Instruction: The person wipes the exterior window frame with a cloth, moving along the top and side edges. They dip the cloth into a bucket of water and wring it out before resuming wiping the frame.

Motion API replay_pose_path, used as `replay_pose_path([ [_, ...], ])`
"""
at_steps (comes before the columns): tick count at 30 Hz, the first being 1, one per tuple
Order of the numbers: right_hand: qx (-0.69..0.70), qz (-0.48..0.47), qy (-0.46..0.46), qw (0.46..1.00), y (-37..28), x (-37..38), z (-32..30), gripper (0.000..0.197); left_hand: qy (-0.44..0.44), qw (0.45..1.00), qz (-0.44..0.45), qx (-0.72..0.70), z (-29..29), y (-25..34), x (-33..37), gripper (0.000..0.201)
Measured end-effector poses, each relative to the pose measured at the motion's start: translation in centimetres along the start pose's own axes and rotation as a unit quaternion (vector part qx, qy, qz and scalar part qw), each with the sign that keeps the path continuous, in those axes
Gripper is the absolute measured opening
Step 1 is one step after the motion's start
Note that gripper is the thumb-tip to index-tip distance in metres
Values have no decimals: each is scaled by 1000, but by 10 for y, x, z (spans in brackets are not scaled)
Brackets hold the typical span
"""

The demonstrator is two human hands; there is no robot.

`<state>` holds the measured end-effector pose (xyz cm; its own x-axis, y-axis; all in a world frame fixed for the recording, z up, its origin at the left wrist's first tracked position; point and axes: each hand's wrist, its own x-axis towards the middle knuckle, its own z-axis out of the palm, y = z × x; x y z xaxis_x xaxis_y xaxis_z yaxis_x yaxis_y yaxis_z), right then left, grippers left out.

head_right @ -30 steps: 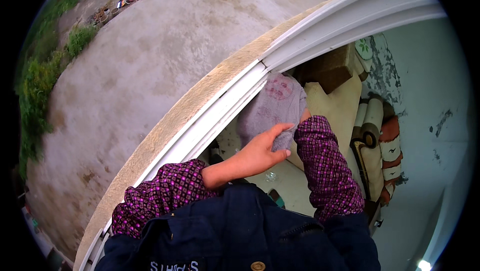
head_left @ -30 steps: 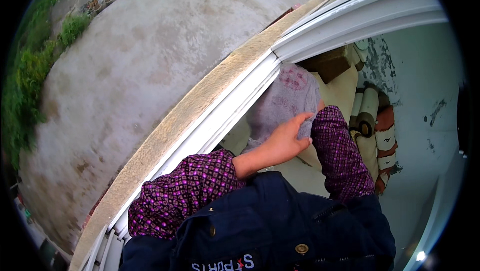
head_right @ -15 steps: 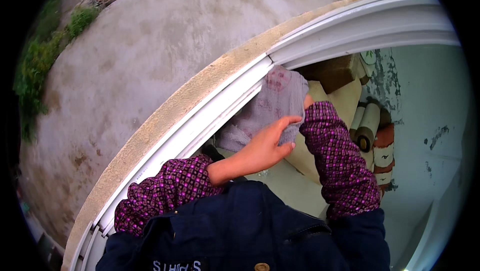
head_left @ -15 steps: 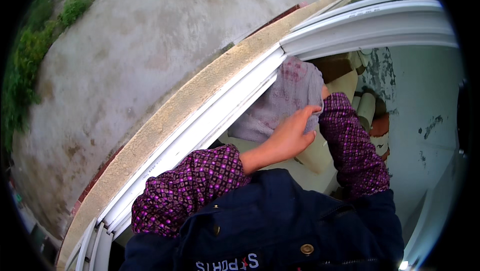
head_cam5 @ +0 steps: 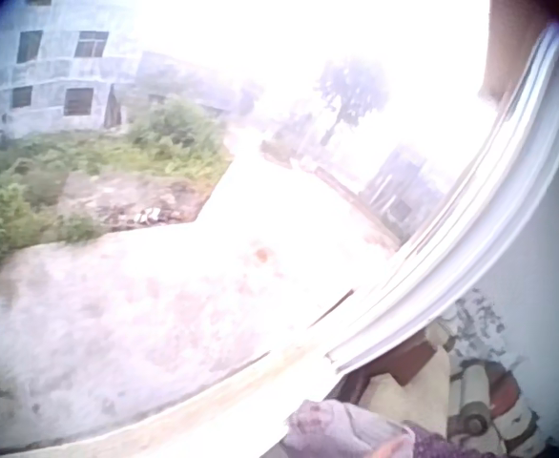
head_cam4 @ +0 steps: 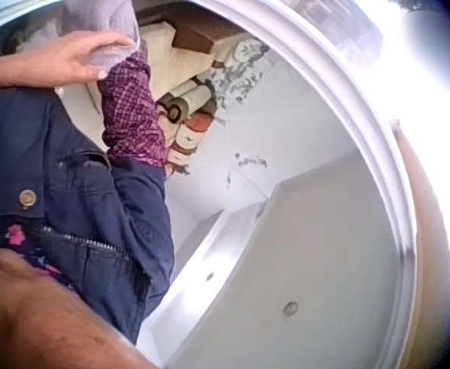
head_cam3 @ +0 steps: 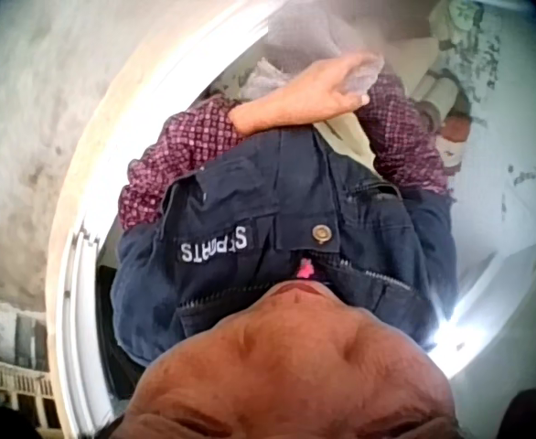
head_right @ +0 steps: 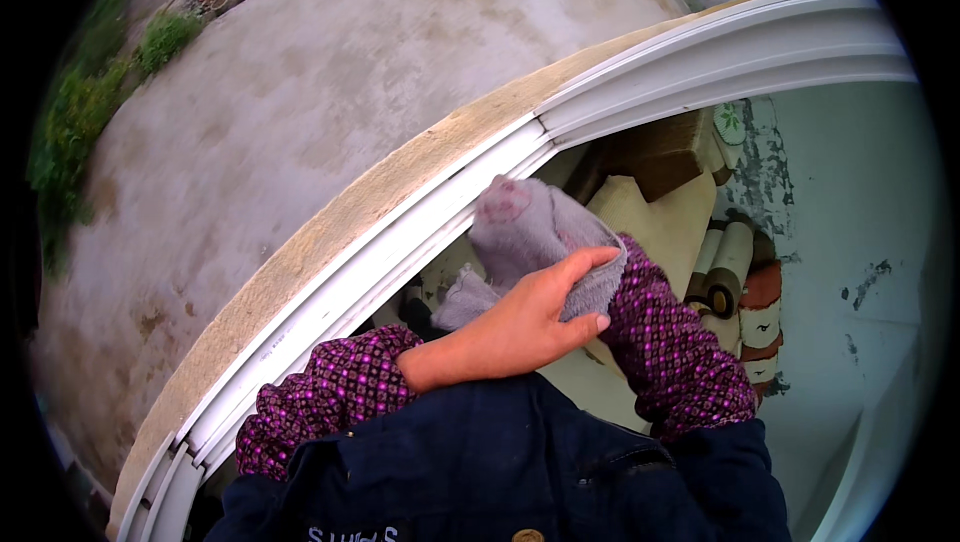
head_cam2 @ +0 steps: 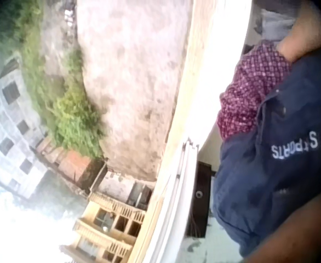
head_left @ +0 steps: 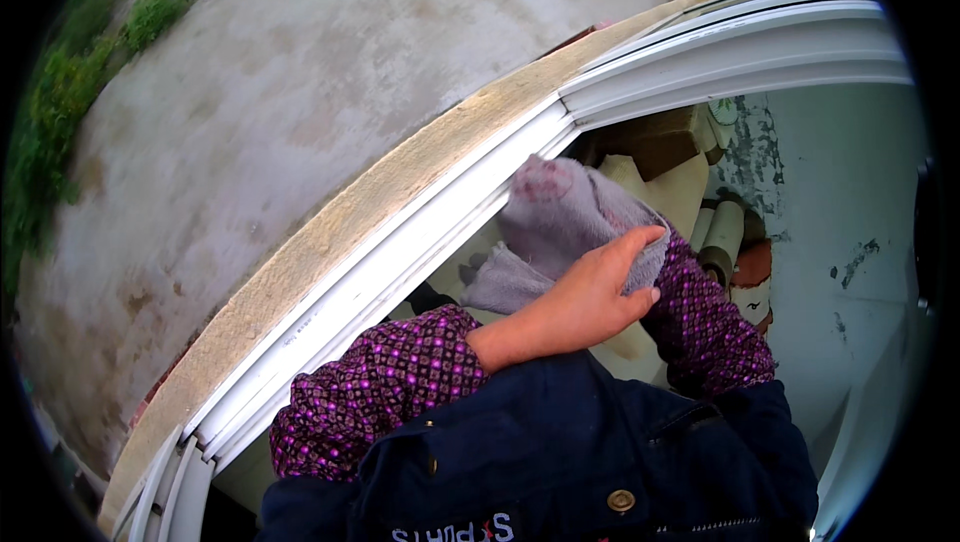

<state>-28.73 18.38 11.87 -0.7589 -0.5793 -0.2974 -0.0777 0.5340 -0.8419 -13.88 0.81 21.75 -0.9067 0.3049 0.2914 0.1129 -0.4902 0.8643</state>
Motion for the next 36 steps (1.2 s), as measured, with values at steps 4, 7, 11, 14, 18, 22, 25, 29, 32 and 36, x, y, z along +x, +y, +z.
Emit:
replay_pose_path([
  [4, -16, -9, 7, 1000, -2, -1, 15, 37, -27, 998, -32, -52, -1, 10, -1, 55],
  [7, 0, -3, 12, 1000, -2, -4, 8, 36, -36, 998, -48, -28, -1, 11, 2, 55],
  [11, 32, 16, 7, 999, -2, -8, -11, 35, 0, 999, -28, -20, -3, 8, 2, 54],
  [14, 52, 25, 0, 998, -5, -9, -27, 34, 16, 999, -48, -12, -6, 5, -6, 54],
  [18, 56, 39, -3, 998, -9, -5, -42, 34, 39, 996, -74, 5, -7, -5, -15, 56],
  [22, 21, 37, -8, 999, -7, 4, -44, 33, 46, 996, -68, 29, -6, -17, -19, 57],
  [25, -13, 28, -10, 999, -7, 10, -39, 32, 81, 993, -40, 81, -6, -20, -18, 57],
  [29, -80, 1, -11, 997, -14, 5, -9, 31, 30, 998, -41, 32, -7, -12, -18, 55],
  [32, -140, -46, -9, 989, -21, -2, 39, 31, -25, 999, -31, -5, -3, 2, -23, 52],
  [36, -154, -112, -20, 982, -38, -29, 106, 30, -93, 995, -32, -5, 3, 25, -35, 46],
])
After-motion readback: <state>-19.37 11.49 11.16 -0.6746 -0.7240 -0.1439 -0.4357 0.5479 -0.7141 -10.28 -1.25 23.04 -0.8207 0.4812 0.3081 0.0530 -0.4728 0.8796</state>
